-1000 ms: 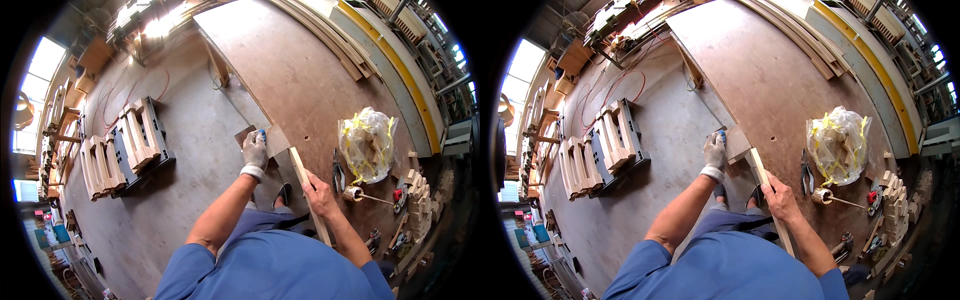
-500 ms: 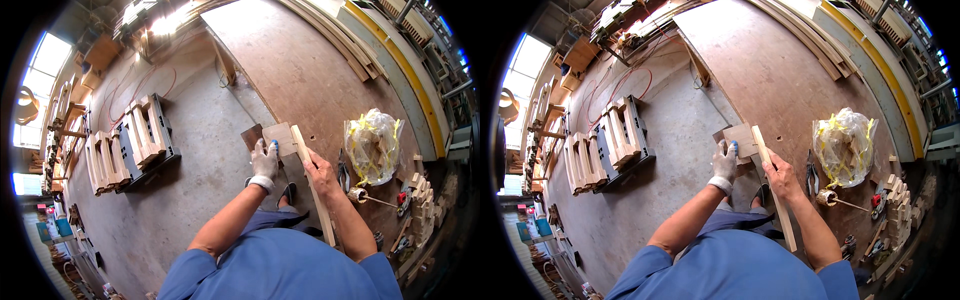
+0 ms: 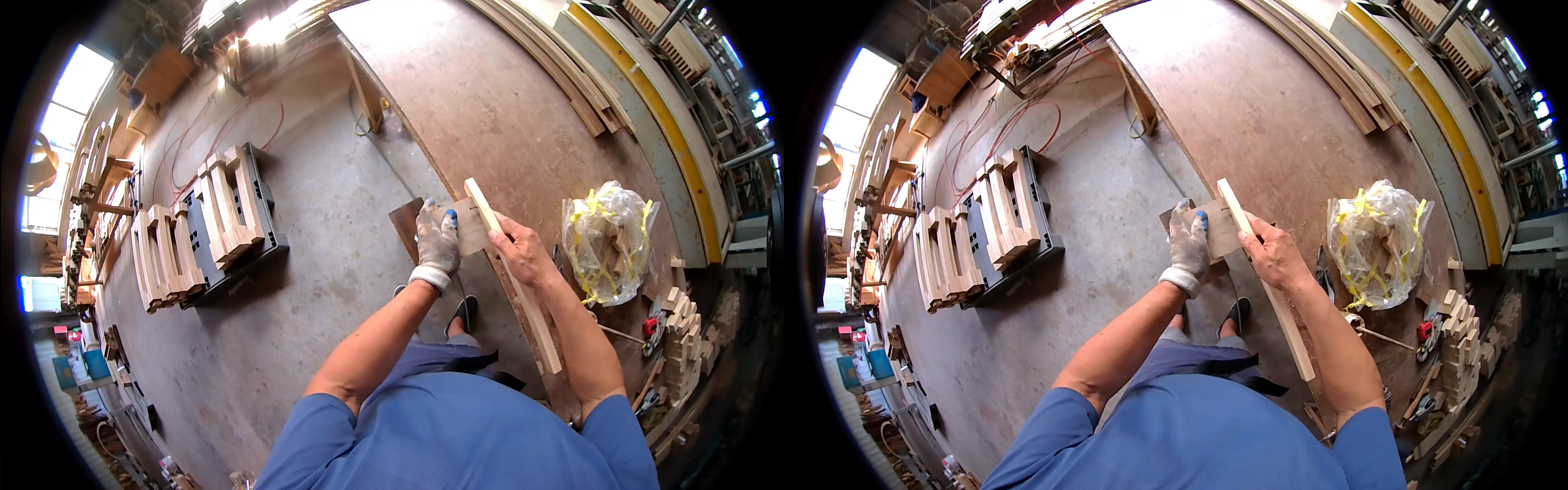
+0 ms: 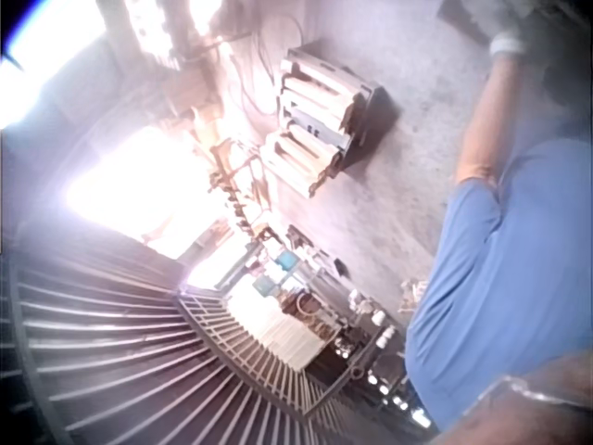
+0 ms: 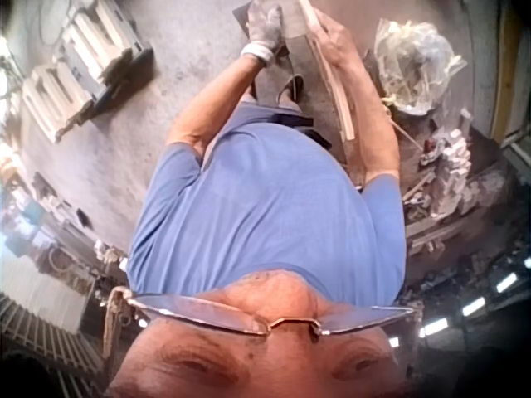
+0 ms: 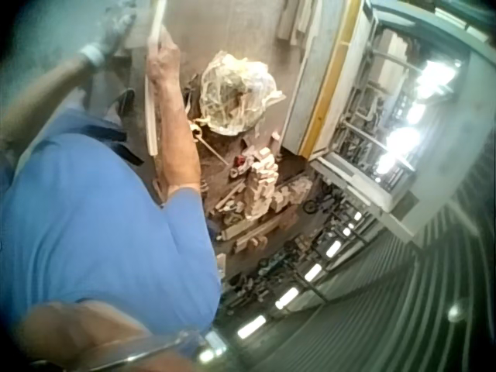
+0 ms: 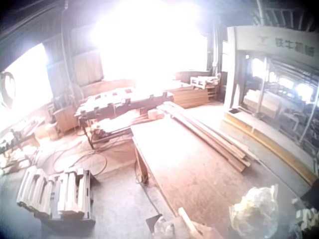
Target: The person applies glue to small wooden blocks and joins them together using a nail gun. They repeat this process for multiple blocks, handling each piece individually and securing the joints with nails.
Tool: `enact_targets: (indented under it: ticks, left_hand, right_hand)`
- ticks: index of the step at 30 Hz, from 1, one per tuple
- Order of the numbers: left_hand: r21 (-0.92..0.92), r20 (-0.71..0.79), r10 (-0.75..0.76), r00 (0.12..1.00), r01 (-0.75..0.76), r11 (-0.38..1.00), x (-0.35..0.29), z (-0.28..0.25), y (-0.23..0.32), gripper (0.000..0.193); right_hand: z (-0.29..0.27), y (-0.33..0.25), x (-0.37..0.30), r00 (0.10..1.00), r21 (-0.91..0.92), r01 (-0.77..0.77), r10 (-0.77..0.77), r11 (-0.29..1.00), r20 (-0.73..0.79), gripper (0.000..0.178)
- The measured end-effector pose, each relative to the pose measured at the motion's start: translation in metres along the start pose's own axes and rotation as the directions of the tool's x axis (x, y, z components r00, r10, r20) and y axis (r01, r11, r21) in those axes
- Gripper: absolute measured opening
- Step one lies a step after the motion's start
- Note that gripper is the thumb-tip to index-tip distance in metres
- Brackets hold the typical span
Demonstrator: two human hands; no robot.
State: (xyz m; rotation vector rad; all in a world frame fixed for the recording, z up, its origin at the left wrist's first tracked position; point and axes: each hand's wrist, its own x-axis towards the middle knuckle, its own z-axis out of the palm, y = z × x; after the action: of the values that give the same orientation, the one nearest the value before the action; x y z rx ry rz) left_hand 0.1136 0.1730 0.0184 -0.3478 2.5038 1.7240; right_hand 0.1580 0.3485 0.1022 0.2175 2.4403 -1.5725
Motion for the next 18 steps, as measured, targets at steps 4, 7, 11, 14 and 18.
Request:
enact_targets:
  ticks: [4,7,11,14,18]
  left_hand:
    - [0.009,0.059,-0.092,0.994,0.092,0.996,-0.001,-0.008,0.012,0.057]
    - [-0.007,0.041,-0.014,0.999,0.014,1.000,-0.002,-0.005,0.005,0.055]
    - [0.037,0.005,0.051,0.999,-0.051,0.998,0.001,-0.003,-0.002,0.052]
    - [0.038,0.003,0.067,0.998,-0.067,0.997,0.001,-0.001,-0.001,0.048]
    - [0.039,0.021,0.019,1.000,-0.020,0.999,-0.001,-0.006,0.002,0.045]
  right_hand:
    - [0.003,-0.002,0.006,1.000,-0.028,0.020,-0.020,0.999,-0.004,0.047]
    - [0.003,-0.005,0.009,1.000,-0.039,0.029,-0.029,0.999,0.000,0.046]
    - [0.002,-0.005,0.014,0.998,-0.088,0.065,-0.063,0.994,0.016,0.046]
    - [0.001,0.001,0.015,0.995,-0.077,0.098,-0.098,0.992,0.001,0.045]
    - [-0.001,-0.022,0.012,0.997,-0.183,-0.034,0.046,0.983,0.065,0.046]
